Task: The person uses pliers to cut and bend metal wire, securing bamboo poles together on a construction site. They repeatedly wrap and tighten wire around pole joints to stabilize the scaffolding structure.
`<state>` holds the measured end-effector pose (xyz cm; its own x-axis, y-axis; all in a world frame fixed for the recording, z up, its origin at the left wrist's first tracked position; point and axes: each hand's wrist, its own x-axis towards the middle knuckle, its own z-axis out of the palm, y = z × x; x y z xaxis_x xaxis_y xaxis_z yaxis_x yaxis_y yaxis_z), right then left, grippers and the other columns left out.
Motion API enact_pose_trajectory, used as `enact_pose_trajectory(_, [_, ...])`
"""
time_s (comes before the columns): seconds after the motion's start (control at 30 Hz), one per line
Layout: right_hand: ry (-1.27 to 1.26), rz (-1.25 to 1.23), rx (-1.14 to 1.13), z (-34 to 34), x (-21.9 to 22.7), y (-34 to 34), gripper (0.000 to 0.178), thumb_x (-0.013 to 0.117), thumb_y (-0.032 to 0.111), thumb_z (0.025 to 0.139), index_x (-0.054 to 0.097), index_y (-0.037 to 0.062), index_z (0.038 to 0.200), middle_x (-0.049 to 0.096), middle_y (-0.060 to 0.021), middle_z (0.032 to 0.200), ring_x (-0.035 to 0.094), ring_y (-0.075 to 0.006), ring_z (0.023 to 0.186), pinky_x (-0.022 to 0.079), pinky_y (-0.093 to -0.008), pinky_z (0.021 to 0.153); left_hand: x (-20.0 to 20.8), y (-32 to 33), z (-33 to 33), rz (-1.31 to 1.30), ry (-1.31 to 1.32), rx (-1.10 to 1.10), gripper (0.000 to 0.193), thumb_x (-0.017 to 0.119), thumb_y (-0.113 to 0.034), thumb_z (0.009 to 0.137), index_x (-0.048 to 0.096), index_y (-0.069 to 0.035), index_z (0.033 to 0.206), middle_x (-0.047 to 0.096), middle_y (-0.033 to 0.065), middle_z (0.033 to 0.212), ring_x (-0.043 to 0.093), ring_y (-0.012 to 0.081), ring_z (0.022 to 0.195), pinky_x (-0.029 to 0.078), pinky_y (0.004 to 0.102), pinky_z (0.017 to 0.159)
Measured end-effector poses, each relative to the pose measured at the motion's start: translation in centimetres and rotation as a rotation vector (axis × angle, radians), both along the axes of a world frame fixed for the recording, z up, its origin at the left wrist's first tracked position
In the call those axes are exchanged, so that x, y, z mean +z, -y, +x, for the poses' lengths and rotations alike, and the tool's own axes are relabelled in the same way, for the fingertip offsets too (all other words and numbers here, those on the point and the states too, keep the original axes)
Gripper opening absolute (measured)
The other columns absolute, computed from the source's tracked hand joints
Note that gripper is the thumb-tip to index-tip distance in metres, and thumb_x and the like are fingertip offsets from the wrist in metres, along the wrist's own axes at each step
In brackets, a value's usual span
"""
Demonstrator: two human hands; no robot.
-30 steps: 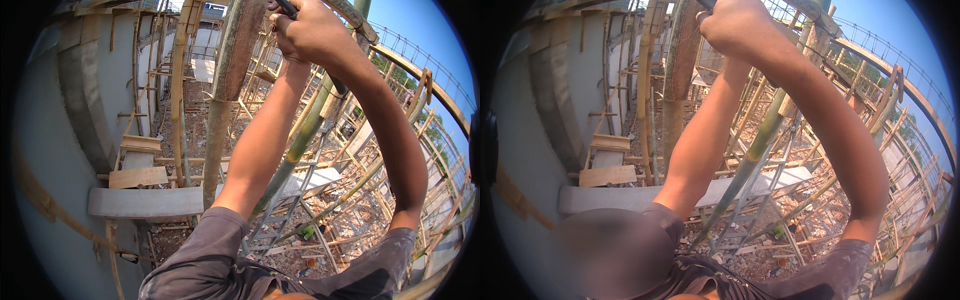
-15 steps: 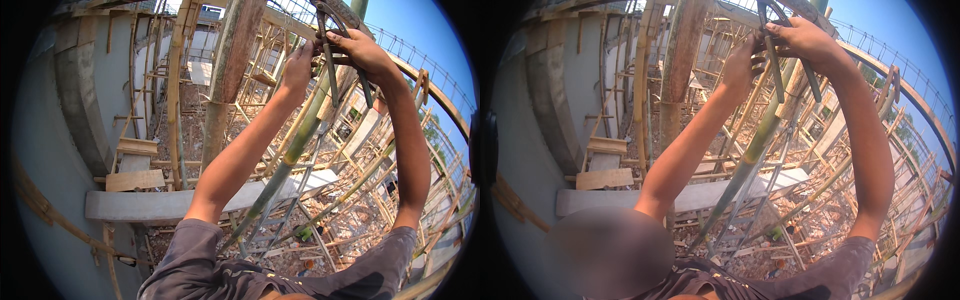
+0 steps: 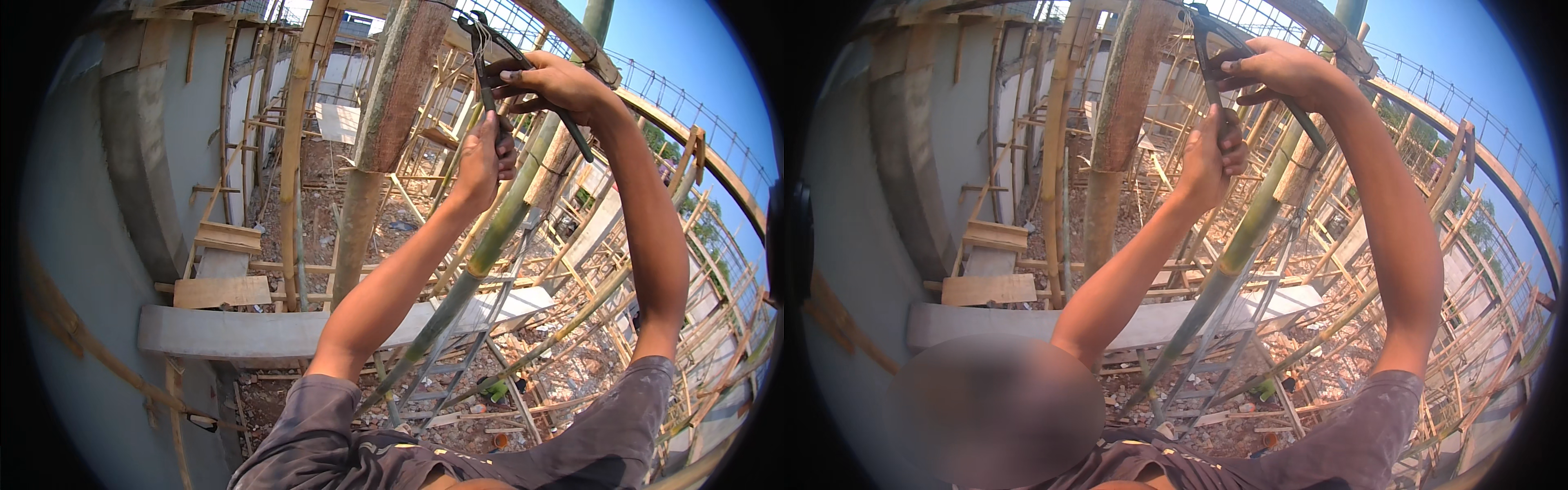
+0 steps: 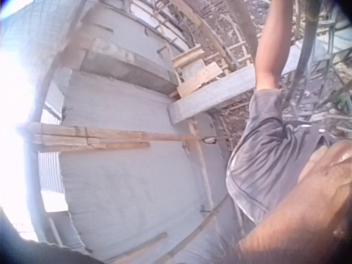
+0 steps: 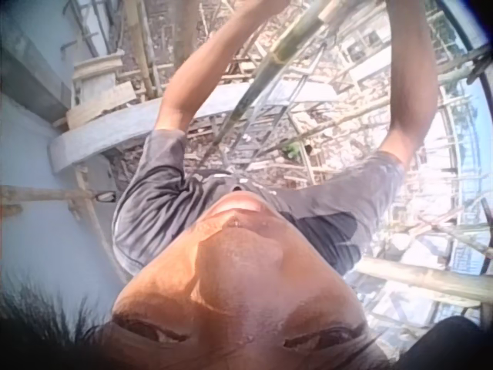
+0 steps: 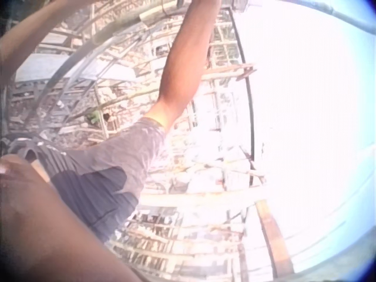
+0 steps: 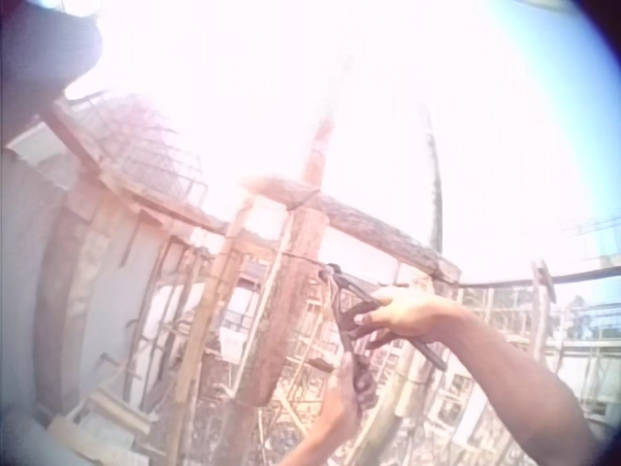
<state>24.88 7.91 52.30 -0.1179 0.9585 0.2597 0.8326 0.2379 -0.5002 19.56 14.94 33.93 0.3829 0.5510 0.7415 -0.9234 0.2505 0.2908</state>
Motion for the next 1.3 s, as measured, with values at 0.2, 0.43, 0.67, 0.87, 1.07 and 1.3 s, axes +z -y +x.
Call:
enact_pose_trajectory(0.2, [0.04,-0.004,0.049,-0.4,0.4,0.1,0.041,0.064,0.023,0.099,0.055,-0.0011,0.13,0.065,-0.0137,0.125,0.063,-0.0247,0.118,0.055,-0.042,0.099,0.1,-0.5,0.7,-0.018,0.051,-0.042,0.035,0.042,-0.046,0.107,0.05,-0.013,0.1,0.034,-0.0063,0.068,0.031,0.0043,0.052,0.025,0.0198,0.044])
enact_pose_trajectory(0.43, [0.054,-0.016,0.123,0.1,0.7,-0.3,0.039,0.061,0.024,0.1,0.055,-0.0015,0.13,0.065,-0.0156,0.125,0.064,-0.0256,0.117,0.054,-0.0425,0.099,1.6,1.1,1.7,-0.052,0.127,-0.095,0.037,0.039,-0.051,0.106,0.049,-0.017,0.095,0.031,-0.0068,0.065,0.026,0.0045,0.046,0.021,0.021,0.041])
enact_pose_trajectory(0.67, [0.146,0.099,0.044,-1.8,-0.7,-0.3,0.028,0.058,0.02,0.101,0.059,-0.0002,0.12,0.07,-0.0112,0.111,0.068,-0.017,0.102,0.054,-0.0332,0.091,2.8,2.4,2.2,-0.054,0.207,-0.132,0.038,0.036,-0.052,0.106,0.046,-0.018,0.09,0.03,-0.0064,0.063,0.027,0.0054,0.045,0.02,0.0214,0.041])
enact_pose_trajectory(0.87, [0.354,0.241,-0.127,-3.9,-2.0,1.1,0.025,0.051,0.017,0.092,0.061,-0.0055,0.098,0.068,-0.0135,0.089,0.066,-0.0208,0.083,0.051,-0.0356,0.073,2.4,2.5,2.4,0.01,0.197,0.023,0.044,0.029,-0.051,0.107,0.05,-0.014,0.098,0.048,-0.0009,0.075,0.048,0.0127,0.062,0.043,0.0303,0.056])
enact_pose_trajectory(1.07, [1.357,0.708,-0.368,-4.0,-0.3,2.1,0.022,0.054,0.006,0.093,0.06,-0.0108,0.105,0.069,-0.0263,0.1,0.071,-0.0371,0.097,0.057,-0.041,0.084,1.3,0.4,0.5,-0.109,0.204,0.228,0.048,0.031,-0.044,0.109,0.053,-0.004,0.125,0.06,0.0106,0.111,0.058,0.0223,0.106,0.05,0.0408,0.087])
enact_pose_trajectory(1.3, [1.63,0.833,-0.396,-4.1,0.5,2.8,0.027,0.062,0.0,0.083,0.058,-0.0096,0.108,0.065,-0.0222,0.103,0.068,-0.0324,0.096,0.056,-0.0397,0.084,-0.2,8.2,-2.2,0.207,-0.497,-0.011,0.035,0.046,-0.022,0.108,0.057,0.006,0.126,0.064,0.0102,0.119,0.065,0.0169,0.097,0.056,0.0325,0.08])
